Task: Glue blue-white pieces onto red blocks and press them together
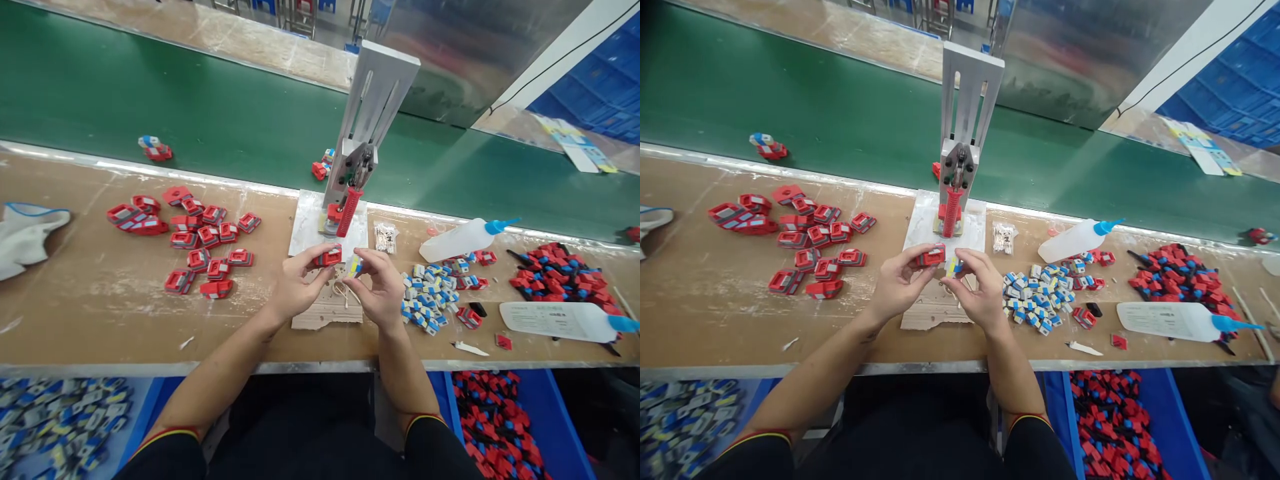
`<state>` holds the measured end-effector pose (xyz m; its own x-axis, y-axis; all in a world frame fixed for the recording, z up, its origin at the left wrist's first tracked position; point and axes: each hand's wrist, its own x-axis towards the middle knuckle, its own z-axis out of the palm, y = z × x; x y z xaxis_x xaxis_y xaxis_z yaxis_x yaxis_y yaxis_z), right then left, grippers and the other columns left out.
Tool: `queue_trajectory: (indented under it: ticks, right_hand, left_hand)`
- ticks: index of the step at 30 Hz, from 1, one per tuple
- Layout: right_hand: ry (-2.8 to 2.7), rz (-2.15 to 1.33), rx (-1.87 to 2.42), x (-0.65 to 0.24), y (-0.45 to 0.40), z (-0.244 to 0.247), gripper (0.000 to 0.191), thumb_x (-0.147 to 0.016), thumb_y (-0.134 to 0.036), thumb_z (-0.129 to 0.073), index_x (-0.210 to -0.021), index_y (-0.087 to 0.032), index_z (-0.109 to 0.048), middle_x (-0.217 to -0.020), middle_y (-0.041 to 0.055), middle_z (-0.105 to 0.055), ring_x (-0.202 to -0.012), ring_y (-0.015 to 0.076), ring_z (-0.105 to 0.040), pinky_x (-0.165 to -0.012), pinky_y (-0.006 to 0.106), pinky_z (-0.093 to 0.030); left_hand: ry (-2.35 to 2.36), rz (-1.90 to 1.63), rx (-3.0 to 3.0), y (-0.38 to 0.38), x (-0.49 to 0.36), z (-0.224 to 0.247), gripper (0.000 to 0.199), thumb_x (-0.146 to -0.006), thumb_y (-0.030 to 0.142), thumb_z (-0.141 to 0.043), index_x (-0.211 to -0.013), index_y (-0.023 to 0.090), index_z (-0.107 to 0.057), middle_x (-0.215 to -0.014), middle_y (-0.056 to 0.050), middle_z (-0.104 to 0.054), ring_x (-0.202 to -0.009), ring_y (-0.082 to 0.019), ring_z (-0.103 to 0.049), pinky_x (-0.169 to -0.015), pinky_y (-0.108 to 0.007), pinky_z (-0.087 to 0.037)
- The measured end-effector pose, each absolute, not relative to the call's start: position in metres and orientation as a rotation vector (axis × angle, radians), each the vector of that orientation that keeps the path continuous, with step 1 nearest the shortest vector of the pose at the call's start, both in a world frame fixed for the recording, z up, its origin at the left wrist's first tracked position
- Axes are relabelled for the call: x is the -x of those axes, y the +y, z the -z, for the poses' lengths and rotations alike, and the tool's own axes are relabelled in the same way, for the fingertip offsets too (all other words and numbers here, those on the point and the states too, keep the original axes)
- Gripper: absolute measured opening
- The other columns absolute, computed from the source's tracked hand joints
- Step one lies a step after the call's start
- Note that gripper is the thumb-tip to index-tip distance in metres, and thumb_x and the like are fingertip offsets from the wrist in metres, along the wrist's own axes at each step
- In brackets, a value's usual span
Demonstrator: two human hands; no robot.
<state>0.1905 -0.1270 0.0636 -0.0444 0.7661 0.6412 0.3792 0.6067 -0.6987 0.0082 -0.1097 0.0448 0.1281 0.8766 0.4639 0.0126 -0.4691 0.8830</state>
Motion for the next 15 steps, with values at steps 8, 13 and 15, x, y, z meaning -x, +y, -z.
queue_trajectory:
  ticks: [8, 13, 15]
  right_hand:
    - [-1.516, -0.338, 1.142, -0.173, -0.134, -0.060, 0.035, -0.085, -0.040, -0.087, -0.114, -0.023, -0.076, -0.089, 0.0037, -0.076, -0.068, 0.0159, -0.070, -0.067, 0.033, -0.064]
    - [-1.531, -0.364, 1.122, -0.176, -0.135, -0.059, 0.035, -0.083, -0.038, -0.089, -0.113, -0.023, -0.077, -0.090, 0.0044, -0.077, -0.070, 0.0167, -0.072, -0.067, 0.033, -0.064]
    - [-1.535, -0.368, 1.147, -0.177, -0.136, -0.058, 0.036, -0.082, -0.040, -0.090, -0.111, -0.023, -0.078, -0.089, 0.0044, -0.078, -0.071, 0.0179, -0.073, -0.068, 0.034, -0.065]
  left_hand:
    - [1.098, -1.743, -2.186, -0.117, -0.016, -0.039, 0.029, -0.101, 0.013, -0.065, -0.127, 0.022, -0.072, -0.127, -0.010, -0.080, -0.114, -0.021, -0.079, -0.099, -0.028, -0.066]
    - [1.117, -1.797, -2.283, -0.119, -0.020, -0.036, 0.028, -0.102, 0.012, -0.062, -0.128, 0.020, -0.071, -0.130, -0.012, -0.079, -0.113, -0.021, -0.080, -0.095, -0.025, -0.067]
    - [1.147, -1.797, -2.306, -0.121, -0.021, -0.036, 0.029, -0.103, 0.012, -0.060, -0.129, 0.021, -0.070, -0.130, -0.013, -0.078, -0.113, -0.020, -0.080, -0.094, -0.026, -0.067]
